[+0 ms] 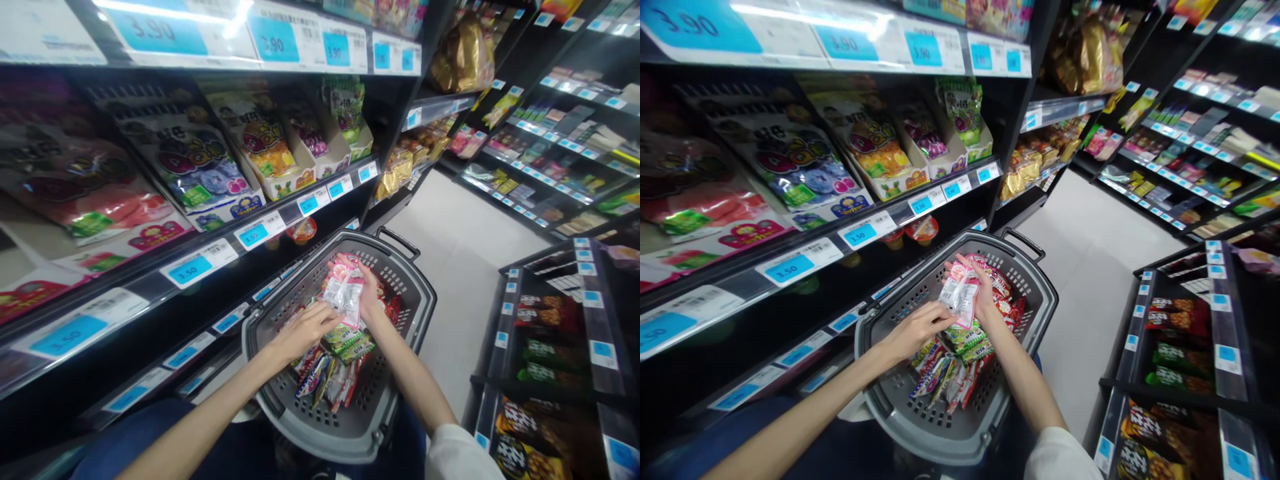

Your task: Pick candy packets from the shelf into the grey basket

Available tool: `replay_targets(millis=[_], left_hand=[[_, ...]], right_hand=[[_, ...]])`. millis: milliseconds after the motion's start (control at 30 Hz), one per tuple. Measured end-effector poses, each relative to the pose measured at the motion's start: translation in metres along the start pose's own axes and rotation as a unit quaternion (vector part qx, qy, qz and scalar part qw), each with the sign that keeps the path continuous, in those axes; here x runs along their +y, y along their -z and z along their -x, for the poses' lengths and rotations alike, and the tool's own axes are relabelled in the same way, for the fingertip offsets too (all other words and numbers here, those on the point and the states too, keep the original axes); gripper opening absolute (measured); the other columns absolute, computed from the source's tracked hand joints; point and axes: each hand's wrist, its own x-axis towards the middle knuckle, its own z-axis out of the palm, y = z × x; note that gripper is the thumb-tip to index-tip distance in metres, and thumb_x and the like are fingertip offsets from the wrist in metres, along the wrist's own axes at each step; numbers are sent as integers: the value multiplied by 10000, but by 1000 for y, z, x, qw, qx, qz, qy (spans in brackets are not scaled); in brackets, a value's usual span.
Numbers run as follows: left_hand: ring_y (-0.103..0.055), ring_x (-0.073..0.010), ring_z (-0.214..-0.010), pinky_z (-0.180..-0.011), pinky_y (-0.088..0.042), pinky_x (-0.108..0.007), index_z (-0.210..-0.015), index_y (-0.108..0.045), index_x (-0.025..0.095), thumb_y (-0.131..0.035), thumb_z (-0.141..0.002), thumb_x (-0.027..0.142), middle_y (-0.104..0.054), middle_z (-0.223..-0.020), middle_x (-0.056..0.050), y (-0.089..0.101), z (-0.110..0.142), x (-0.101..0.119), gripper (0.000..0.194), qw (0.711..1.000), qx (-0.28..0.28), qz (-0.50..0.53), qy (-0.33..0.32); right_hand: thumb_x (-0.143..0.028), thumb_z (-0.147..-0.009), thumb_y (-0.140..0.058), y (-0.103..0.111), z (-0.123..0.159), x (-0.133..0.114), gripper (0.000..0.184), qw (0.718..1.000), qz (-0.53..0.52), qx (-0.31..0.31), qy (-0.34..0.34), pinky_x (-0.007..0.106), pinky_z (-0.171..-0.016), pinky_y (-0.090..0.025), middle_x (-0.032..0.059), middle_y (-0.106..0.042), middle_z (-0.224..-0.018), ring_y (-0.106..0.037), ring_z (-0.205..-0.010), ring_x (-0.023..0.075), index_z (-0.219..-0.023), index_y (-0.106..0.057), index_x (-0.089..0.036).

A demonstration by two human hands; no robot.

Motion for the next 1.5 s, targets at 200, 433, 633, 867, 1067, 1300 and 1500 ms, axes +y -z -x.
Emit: replay_targets(millis=[200,433,633,867,1067,1300,1500], left_hand=[[-632,-159,-947,-841,-529,-303,-1181,-753,221,-445,-920,-26,-706,-998,-69,-5,-2,3,474,974,110,161,118],[-648,-160,-847,-793,-502,-284,-851,-790,183,-649,-909,225,-710,-912,-67,-5,-14,4,158,842,212,340,360],[-600,-115,-727,-692,-491,-237,-978,-672,147,-858,-742,382,-671,-858,-22,-12,-19,-4,381,638,287,549,458],[-673,-92,-736,-765,-553,-239,-1045,-645,128,-802,-820,146,-676,-885,-33,-16,-16,-2,275,505,239,617,555],[-681,-89,-711,-786,-551,-242,-1072,-648,124,-711,-874,66,-717,-870,-46,-16,-16,-2,216,491,224,621,568],[-677,-76,-720,-743,-554,-204,-1059,-662,122,-763,-834,59,-719,-897,-38,-16,-20,-1,255,502,231,607,571],[-676,-72,-698,-739,-563,-201,-1043,-647,101,-735,-835,27,-714,-875,-41,-20,-19,0,238,505,225,601,577]], right_hand=[[-665,-752,-710,2,6,-7,709,999,23,-28,5,479,-968,-560,79,-750,-1121,-703,-1073,300,-1333,-653,-262],[-831,-631,-774,3,13,-17,866,994,83,-59,28,460,-967,-563,100,-687,-1281,-659,-1174,308,-1304,-655,-300],[-424,-598,-951,3,-1,-9,604,988,112,58,88,323,-891,-601,42,-709,-1201,-698,-1042,195,-1125,-696,-275],[-191,-360,-996,13,-13,-2,713,966,137,182,120,264,-679,-616,55,-751,-942,-708,-761,173,-1018,-724,-161],[-190,-323,-991,11,-13,-2,845,962,134,205,121,315,-698,-649,87,-763,-1008,-727,-791,206,-1128,-734,-161],[-300,-393,-1008,13,-13,-4,849,960,130,213,125,255,-620,-611,92,-758,-999,-705,-739,167,-1185,-735,-159],[-362,-440,-1006,12,-11,-8,832,956,129,231,130,185,-514,-518,47,-738,-846,-614,-587,91,-1196,-737,-139]])
